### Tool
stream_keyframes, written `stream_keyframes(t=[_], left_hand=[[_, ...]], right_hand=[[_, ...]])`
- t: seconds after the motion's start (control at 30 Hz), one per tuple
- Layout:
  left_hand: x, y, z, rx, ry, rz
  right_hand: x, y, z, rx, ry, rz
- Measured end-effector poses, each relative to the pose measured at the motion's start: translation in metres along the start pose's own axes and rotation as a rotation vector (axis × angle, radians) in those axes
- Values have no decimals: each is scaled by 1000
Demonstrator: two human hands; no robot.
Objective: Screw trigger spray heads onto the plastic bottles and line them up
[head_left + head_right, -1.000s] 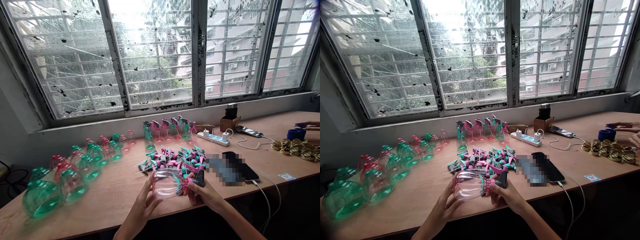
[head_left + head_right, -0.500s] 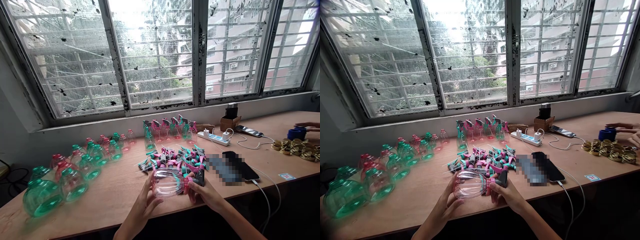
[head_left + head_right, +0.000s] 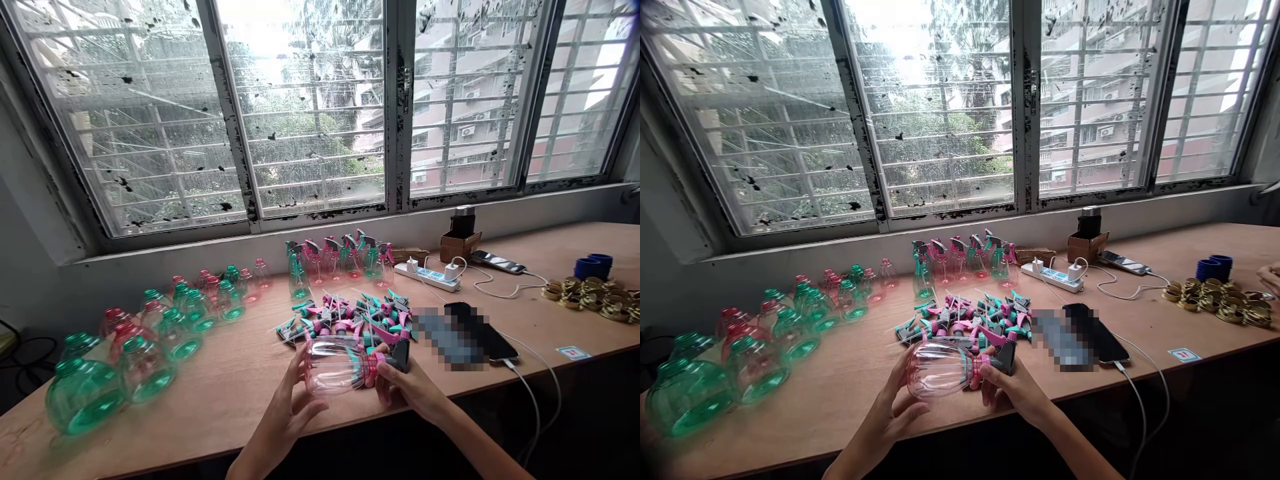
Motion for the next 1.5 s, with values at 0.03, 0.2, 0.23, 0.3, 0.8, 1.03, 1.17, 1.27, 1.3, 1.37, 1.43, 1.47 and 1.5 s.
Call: stream_keyframes(t=[0.03,0.2,0.23,0.3,0.8,1.03,1.17,1.27,1.3,1.37,1.43,1.47,1.5], left_hand=[[0,0,2,3,0,-2],[3,0,7,34,-56,-37],[3,0,8,40,-64,-39],[3,1,9,39,-66,-44],[1,0,-14,-31,-2,-28],[1,1,-15,-73,53,-37],[1,0,-16,-93,91,-33],[2,0,-16,-97,98,-31],[2,0,-15,-96,100,-34],[2,1,-13,-91,101,-30],[1,1,-11,-78,97,-8],[0,1,-11,-76,93,6],[0,1,-12,-76,87,16]], right_hand=[[0,0,0,0,-1,2],[0,0,-2,2,7,16],[0,0,-3,5,9,18],[0,0,-3,8,12,22],[2,0,-7,16,13,26],[2,0,-5,33,-1,34],[1,0,-3,34,-2,35],[1,0,-3,36,-1,40],[1,0,-4,35,-1,42],[0,0,-4,31,3,47],[0,0,-4,29,8,46],[0,0,-4,28,9,46],[0,0,-4,26,9,47]])
Point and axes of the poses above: each hand's wrist, its own y-axis towards the middle knuckle, its own x-axis out of the back of the hand, z = x × y, the point moved 10 cm from there along y, towards the middle knuckle, and after that the axes turned 8 degrees about x, right-handed, at the moved point
